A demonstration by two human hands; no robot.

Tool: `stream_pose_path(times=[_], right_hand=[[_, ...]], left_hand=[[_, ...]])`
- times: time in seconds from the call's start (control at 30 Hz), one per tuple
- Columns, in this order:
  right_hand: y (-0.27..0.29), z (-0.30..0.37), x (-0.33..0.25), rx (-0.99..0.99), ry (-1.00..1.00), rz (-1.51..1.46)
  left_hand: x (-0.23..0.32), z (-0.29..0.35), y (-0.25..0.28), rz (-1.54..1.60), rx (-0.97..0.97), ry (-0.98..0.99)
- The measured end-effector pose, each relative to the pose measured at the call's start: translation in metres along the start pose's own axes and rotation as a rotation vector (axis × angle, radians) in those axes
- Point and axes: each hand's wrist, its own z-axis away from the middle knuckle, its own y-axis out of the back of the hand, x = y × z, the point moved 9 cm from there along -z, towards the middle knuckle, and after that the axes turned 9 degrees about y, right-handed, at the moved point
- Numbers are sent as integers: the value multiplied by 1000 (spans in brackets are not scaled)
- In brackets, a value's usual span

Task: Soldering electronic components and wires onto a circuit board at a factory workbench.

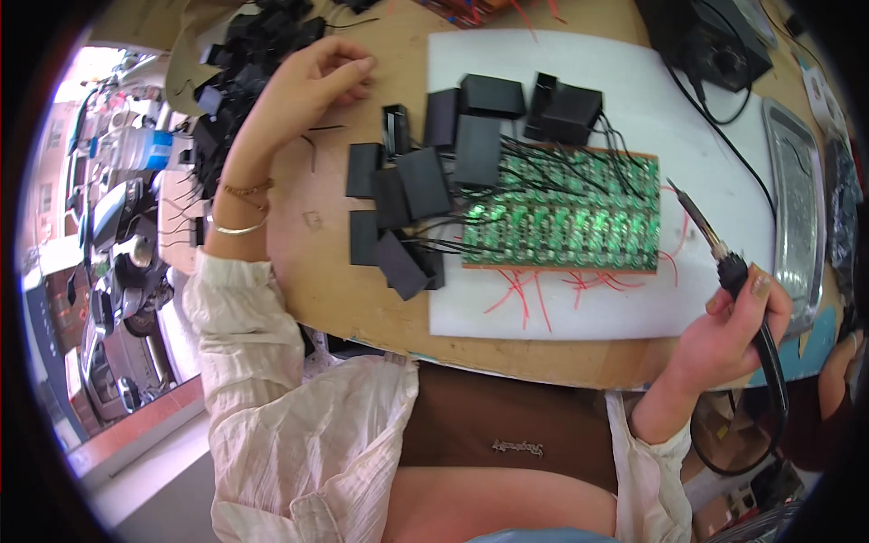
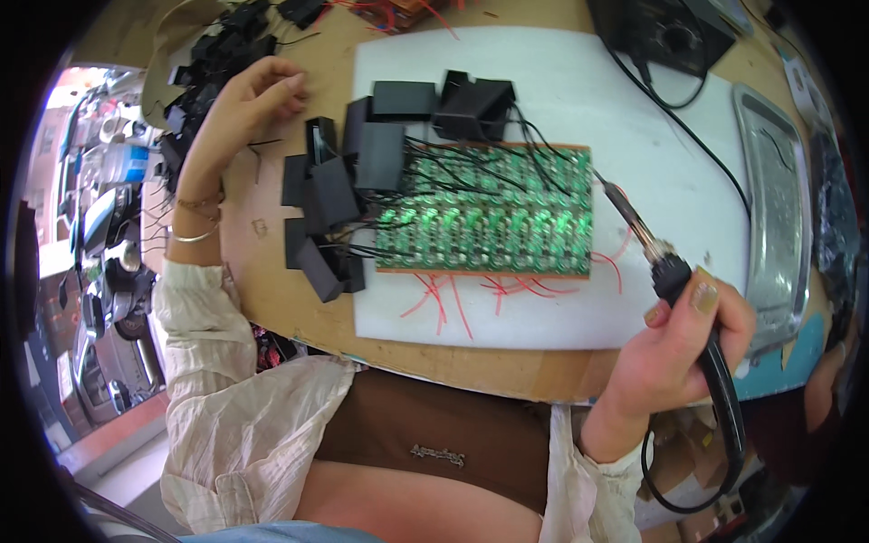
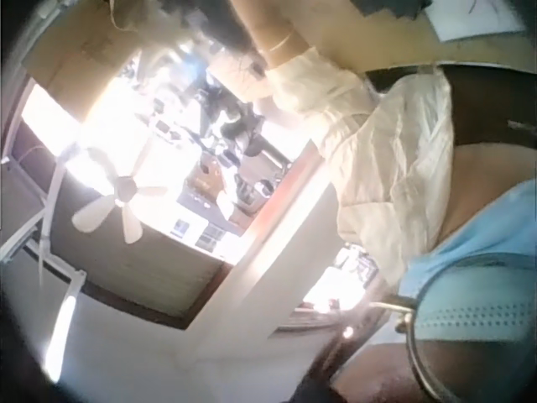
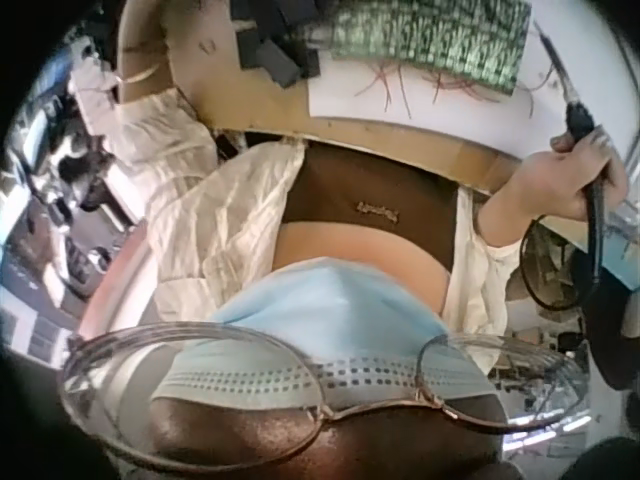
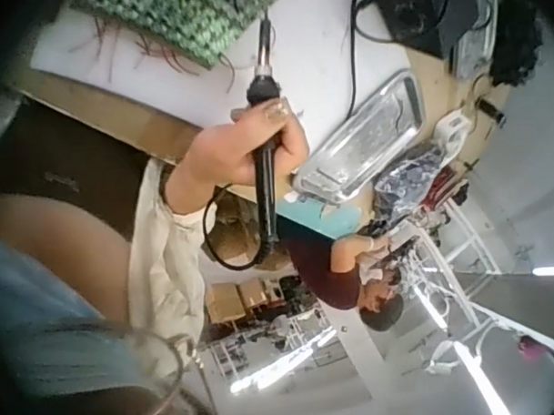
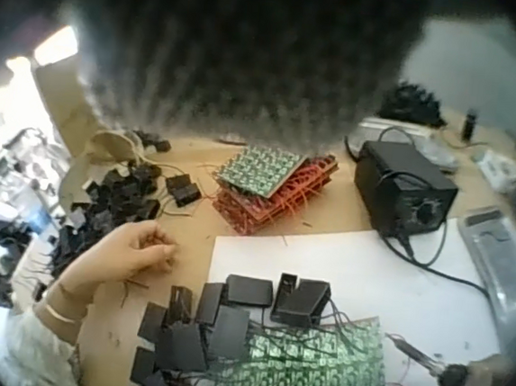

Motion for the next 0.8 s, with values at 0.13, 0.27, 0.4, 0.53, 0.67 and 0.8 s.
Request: stream_pose_path(times=[0.13,0.27,0.4,0.53,0.67,0.8], right_hand=[[2,-3,6,10,5,-6],[5,-4,9,-9,17,44],[9,-4,12,7,11,79],[12,-4,15,18,7,86],[13,-4,14,29,47,99],[10,-4,16,12,7,71]], left_hand=[[-6,6,7,-173,5,-83],[30,41,44,-87,259,-390],[48,65,60,-595,332,-465],[26,75,38,-1000,171,-436],[5,89,24,-1121,121,-461],[-1,92,19,-1219,62,-568]])
